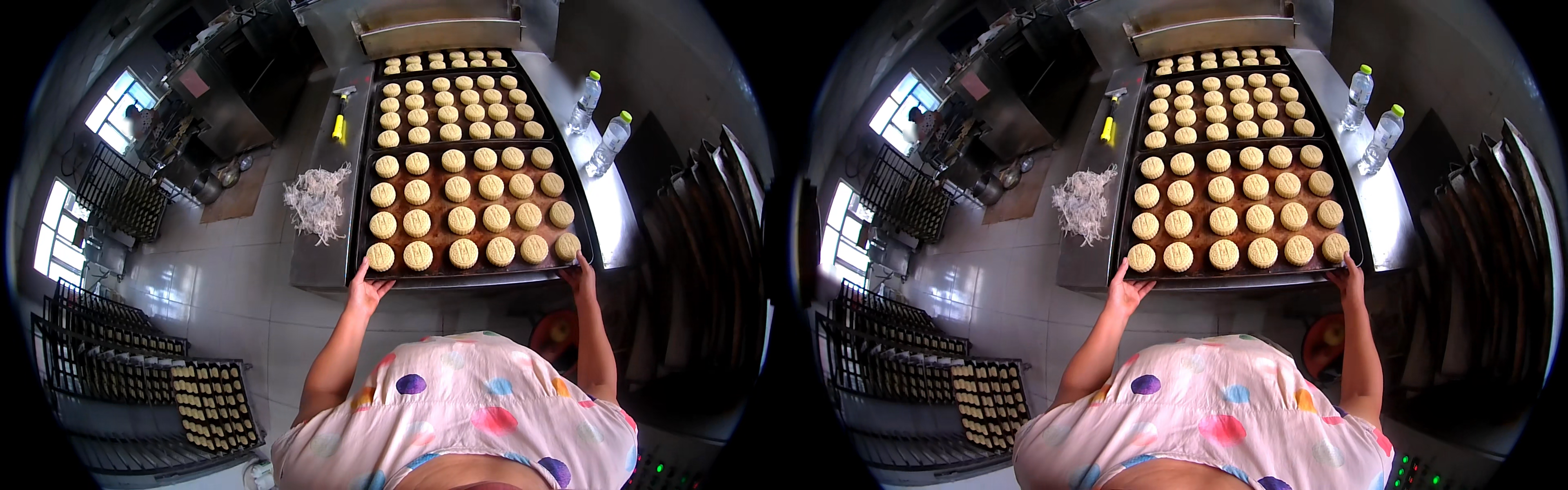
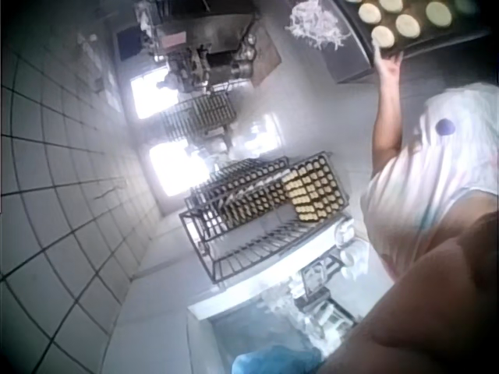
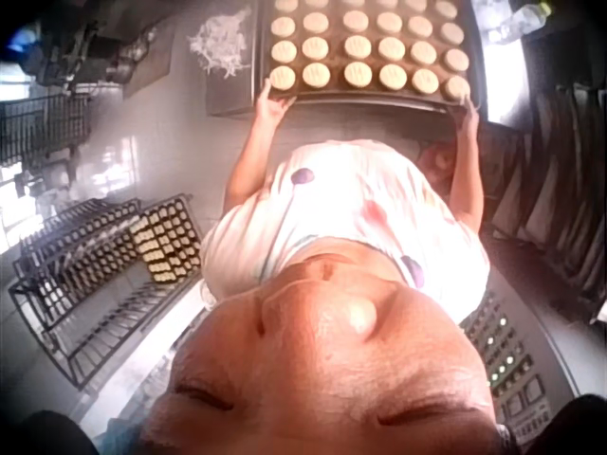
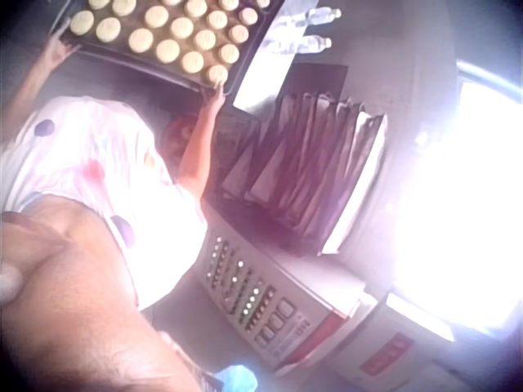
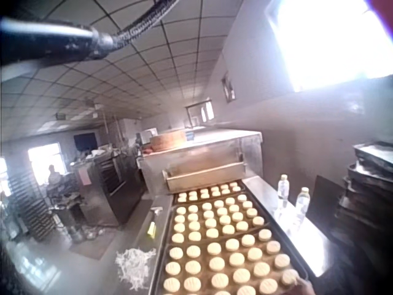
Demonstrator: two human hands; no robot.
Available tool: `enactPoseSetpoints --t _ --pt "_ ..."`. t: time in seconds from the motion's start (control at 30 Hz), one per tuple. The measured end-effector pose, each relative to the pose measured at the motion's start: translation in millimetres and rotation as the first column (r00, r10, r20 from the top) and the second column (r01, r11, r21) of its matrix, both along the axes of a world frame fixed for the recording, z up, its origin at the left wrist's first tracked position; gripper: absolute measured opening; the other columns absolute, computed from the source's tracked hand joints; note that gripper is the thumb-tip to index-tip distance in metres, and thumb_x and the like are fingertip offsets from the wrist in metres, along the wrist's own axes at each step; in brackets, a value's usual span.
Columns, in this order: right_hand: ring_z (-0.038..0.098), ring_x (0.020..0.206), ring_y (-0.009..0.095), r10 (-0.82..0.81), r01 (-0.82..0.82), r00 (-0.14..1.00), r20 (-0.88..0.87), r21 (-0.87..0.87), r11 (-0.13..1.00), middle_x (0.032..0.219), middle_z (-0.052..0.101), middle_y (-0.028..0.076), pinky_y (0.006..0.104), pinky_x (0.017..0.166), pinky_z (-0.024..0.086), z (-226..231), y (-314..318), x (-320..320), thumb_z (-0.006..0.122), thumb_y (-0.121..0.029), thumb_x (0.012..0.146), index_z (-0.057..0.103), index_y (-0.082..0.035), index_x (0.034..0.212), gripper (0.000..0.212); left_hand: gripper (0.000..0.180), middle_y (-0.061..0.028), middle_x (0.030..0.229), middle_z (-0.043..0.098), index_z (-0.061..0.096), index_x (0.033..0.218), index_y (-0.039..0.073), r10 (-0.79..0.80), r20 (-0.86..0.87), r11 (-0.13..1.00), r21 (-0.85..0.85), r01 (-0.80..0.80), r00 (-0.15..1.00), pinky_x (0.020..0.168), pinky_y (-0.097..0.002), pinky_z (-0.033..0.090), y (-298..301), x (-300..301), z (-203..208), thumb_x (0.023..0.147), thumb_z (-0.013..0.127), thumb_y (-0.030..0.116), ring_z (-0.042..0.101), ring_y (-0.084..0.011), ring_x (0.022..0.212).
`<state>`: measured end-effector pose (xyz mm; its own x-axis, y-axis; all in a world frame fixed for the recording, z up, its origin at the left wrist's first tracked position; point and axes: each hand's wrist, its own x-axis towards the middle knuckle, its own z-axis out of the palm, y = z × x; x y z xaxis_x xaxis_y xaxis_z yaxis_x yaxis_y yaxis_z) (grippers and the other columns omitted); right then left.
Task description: The person repeatedly retrieves baking trays filled with unbaked cookies from a rack and places them onto a conveyor belt for an industrial oven.
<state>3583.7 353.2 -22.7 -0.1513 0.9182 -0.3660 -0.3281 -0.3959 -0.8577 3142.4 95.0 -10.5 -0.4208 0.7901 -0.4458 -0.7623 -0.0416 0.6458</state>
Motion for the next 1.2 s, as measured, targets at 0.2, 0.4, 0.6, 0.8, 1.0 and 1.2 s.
enactPoseSetpoints --t 0.2,0.4,0.6,0.8,1.0,1.2 --pt "0.056 0.076 0.016 0.019 -0.019 1.0 -0.009 0.013 1.0 0.089 0.053 0.005 0.0342 0.068 0.055 5.0 -3.3 0.7 0.063 -0.029 0.08 0.051 -0.002 0.107 0.041 0.059 -0.013 0.12 0.044 0.043 0.122 0.007 0.041 -0.006 0.998 -0.042 -0.041 0.999 0.093 -0.0485 0.041 1.0 1.6 3.8 0.08 0.061 0.044 0.045 -0.0288 0.11" --pt "0.056 0.08 0.017 0.032 -0.032 0.999 -0.003 0.037 0.999 0.091 0.052 0.005 0.0334 0.07 0.055 0.1 -0.4 1.4 0.063 -0.03 0.079 0.049 -0.002 0.108 0.043 0.065 -0.015 0.124 0.038 0.041 0.124 0.006 0.006 0.026 1.0 -0.028 -0.006 1.0 0.094 -0.0491 0.039 3.3 1.1 11.2 0.078 0.063 0.045 0.041 -0.0301 0.113" --pt "0.056 0.087 0.018 0.084 -0.085 0.996 0.02 0.041 0.996 0.101 0.054 0.006 0.0327 0.072 0.053 1.8 0.1 -0.2 0.062 -0.03 0.08 0.047 -0.003 0.113 0.045 0.071 -0.0188 0.125 0.036 0.035 0.127 0.004 0.025 0.065 0.999 -0.027 -0.023 0.998 0.096 -0.0493 0.037 2.2 1.2 13.7 0.077 0.062 0.045 0.04 -0.0331 0.114" --pt "0.056 0.09 0.019 0.138 -0.135 0.989 -0.045 0.063 0.989 0.106 0.054 0.006 0.0335 0.075 0.051 0.3 -2.1 5.6 0.063 -0.025 0.08 0.044 -0.005 0.117 0.046 0.067 -0.0178 0.127 0.036 0.035 0.128 0.003 0.027 0.029 1.0 -0.001 -0.027 0.999 0.098 -0.05 0.036 4.7 4.3 0.6 0.079 0.061 0.041 0.04 -0.0329 0.115" --pt "0.057 0.089 0.019 0.038 -0.031 0.995 -0.096 0.074 0.997 0.1 0.055 0.007 0.0336 0.078 0.05 -4.8 -5.2 4.3 0.064 -0.017 0.08 0.043 -0.003 0.109 0.038 0.044 -0.0102 0.109 0.046 0.037 0.118 0.01 0.12 0.013 0.974 0.192 -0.12 0.993 0.097 -0.0459 0.04 -4.0 14.8 -31.4 0.08 0.061 0.005 0.048 -0.0271 0.102" --pt "0.06 0.08 0.022 -0.018 0.025 0.989 -0.147 0.043 0.999 0.091 0.057 0.008 0.0378 0.074 0.053 -21.3 6.8 6.6 0.058 -0.007 0.08 0.044 -0.001 0.105 0.029 0.072 -0.0111 0.112 0.046 0.019 0.132 0.018 0.168 -0.03 0.974 0.158 -0.161 0.985 0.094 -0.0445 0.041 -3.0 22.6 -20.0 0.078 0.062 -0.001 0.051 -0.0282 0.1"
